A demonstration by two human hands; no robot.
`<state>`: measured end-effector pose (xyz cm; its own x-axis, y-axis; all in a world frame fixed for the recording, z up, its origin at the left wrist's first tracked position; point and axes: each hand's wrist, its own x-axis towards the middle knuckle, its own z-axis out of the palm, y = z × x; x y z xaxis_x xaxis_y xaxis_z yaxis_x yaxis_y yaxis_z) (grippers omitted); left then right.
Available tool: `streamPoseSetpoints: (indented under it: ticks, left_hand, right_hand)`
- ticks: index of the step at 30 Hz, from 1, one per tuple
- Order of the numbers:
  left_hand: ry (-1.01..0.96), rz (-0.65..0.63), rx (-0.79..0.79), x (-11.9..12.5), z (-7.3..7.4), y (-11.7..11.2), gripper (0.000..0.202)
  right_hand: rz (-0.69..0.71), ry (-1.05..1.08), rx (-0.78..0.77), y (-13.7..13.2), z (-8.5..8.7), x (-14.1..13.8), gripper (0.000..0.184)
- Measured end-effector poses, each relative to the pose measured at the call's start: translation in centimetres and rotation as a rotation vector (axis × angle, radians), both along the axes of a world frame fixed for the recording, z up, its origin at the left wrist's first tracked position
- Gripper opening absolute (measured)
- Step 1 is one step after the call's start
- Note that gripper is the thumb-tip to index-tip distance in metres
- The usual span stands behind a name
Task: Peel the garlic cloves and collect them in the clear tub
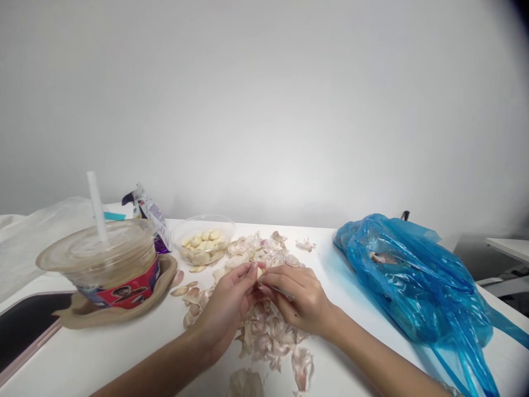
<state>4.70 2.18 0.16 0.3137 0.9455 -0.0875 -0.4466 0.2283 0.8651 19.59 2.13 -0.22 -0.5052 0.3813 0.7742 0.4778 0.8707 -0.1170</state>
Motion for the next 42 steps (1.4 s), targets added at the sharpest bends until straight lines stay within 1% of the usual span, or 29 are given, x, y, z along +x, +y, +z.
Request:
streamPoseSetpoints:
  ticks: [5, 9, 16, 22, 31, 42]
  left_hand:
    - [-0.005, 0.033, 0.023, -0.13, -0.29, 0.26, 0.019]
    - [-0.004, 0.058, 0.019, -0.15, -0.4, 0.35, 0.02]
    - [0.01, 0.069, 0.022, -0.07, 0.2, 0.19, 0.018]
    - [-0.007, 0.073, 0.03, -0.03, 0.46, 0.12, 0.016]
    - [0.006, 0.051, 0.066, -0.11, 0.41, 0.05, 0.015]
    - [0.007, 0.032, 0.086, -0.18, 0.45, -0.09, 0.017]
  right_hand:
    - [0.0, 0.094, 0.058, -0.08, 0.27, -0.06, 0.021]
    - [-0.009, 0.133, 0.074, -0.21, 0.38, 0.05, 0.023]
    - [-0.006, 0.202, 0.097, -0.31, 0.4, 0.11, 0.024]
    - [-0.003, 0.22, 0.111, -0.39, 0.51, 0.02, 0.024]
    - [-0.021, 0.287, 0.056, -0.62, 0.84, -0.18, 0.02]
    - [-0.013, 0.302, 0.056, -0.6, 0.95, -0.17, 0.02]
